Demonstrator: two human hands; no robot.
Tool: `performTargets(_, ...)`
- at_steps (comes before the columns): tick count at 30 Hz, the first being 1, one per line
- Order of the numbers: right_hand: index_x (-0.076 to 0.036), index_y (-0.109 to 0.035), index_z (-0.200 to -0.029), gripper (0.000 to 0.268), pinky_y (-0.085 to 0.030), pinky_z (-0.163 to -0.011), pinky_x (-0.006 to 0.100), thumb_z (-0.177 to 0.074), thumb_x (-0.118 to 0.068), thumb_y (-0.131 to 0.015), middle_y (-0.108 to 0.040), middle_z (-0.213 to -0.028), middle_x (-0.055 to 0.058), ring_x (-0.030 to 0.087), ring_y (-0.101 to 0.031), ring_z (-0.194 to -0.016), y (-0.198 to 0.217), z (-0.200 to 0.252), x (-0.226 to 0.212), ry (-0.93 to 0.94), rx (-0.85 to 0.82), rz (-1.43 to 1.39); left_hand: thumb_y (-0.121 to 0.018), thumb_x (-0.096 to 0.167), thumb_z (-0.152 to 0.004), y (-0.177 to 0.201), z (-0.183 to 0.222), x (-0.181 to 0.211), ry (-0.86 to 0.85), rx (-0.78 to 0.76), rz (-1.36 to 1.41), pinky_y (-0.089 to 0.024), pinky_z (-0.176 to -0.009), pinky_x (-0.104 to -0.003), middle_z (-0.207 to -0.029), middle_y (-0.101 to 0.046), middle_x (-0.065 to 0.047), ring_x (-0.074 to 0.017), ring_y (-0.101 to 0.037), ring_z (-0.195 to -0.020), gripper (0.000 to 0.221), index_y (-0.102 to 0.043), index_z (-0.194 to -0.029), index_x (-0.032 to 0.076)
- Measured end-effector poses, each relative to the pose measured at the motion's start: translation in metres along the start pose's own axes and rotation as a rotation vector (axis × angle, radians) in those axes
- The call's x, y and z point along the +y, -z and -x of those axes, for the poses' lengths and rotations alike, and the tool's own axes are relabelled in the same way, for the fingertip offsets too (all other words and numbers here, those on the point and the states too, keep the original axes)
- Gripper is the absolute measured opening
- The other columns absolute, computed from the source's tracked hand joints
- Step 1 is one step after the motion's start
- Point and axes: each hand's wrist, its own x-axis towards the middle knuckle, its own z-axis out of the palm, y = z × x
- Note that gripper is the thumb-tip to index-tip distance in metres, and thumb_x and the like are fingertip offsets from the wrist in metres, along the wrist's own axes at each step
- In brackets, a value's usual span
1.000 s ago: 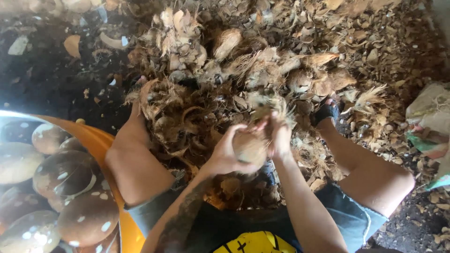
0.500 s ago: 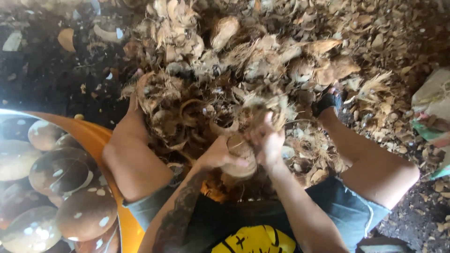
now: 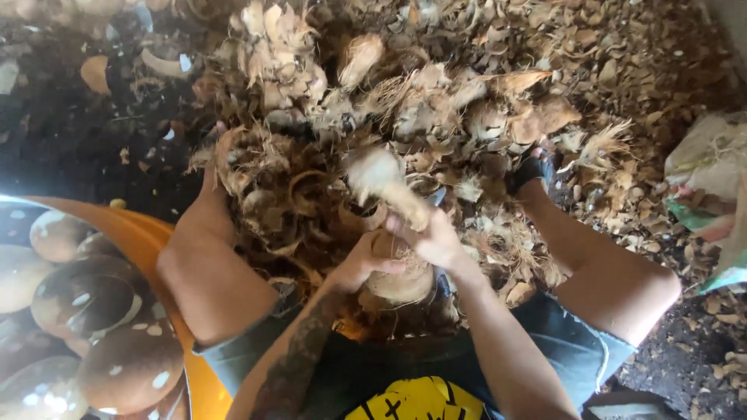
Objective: Peeling the outer husk of coconuts using a knife and placing the peeled coconuts into a large bucket.
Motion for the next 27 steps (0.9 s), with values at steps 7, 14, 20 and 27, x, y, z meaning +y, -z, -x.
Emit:
performTargets(7, -0.004, -0.055, -0.072, 0.043, -0.045, -0.034, 0.047, -0.108, -0.026, -0.058, -0.043, -0.048, 0.006, 0.022, -0.044, -0.037, -0.007, -0.054, 0.010, -0.072, 0.030, 0.049, -0.104, 0.017, -0.058, 0.006, -0.005, -0.013, -0.087, 0.082, 0.066, -0.060, -0.089, -0.045, -0.100, -0.078, -0.010, -0.0250, -0.075, -0.097, 0.065, -0.074, -0.115, 0.006)
performTargets(14, -0.006, -0.056, -0.085, 0.025, -0.052, -0.037, 0.050, -0.107, -0.016, -0.047, -0.049, -0.049, 0.003, 0.022, -0.056, -0.038, -0.014, -0.088, 0.026, -0.042, 0.106, 0.102, -0.103, 0.026, -0.061, -0.003, -0.012, -0.015, -0.038, 0.225, 0.121, -0.054, -0.094, -0.048, -0.110, -0.075, -0.012, -0.0284, -0.071, -0.108, 0.072, -0.069, -0.122, 0.010)
performTargets(20, -0.006, -0.051, -0.091, 0.013, -0.041, -0.043, 0.047, -0.099, -0.016, -0.049, -0.047, -0.056, 0.007, 0.025, -0.047, -0.042, 0.002, -0.182, 0.047, 0.175, 0.124, 0.129, -0.103, 0.037, -0.064, 0.039, -0.029, -0.073, 0.030, 0.333, 0.048, -0.048, -0.107, -0.046, -0.122, -0.073, -0.008, -0.0218, -0.064, -0.118, 0.076, -0.065, -0.124, 0.009)
performTargets(27, -0.022, -0.044, -0.149, 0.092, -0.043, -0.114, 0.052, -0.089, -0.080, -0.081, -0.062, -0.146, 0.011, 0.035, -0.058, -0.135, 0.104, -0.245, -0.029, 0.570, 0.162, 1.265, -0.094, 0.045, -0.064, 0.065, -0.012, -0.110, -0.311, -0.020, -0.047, -0.044, -0.112, -0.053, -0.133, -0.069, -0.019, -0.0289, -0.062, -0.128, 0.091, -0.060, -0.137, 0.002)
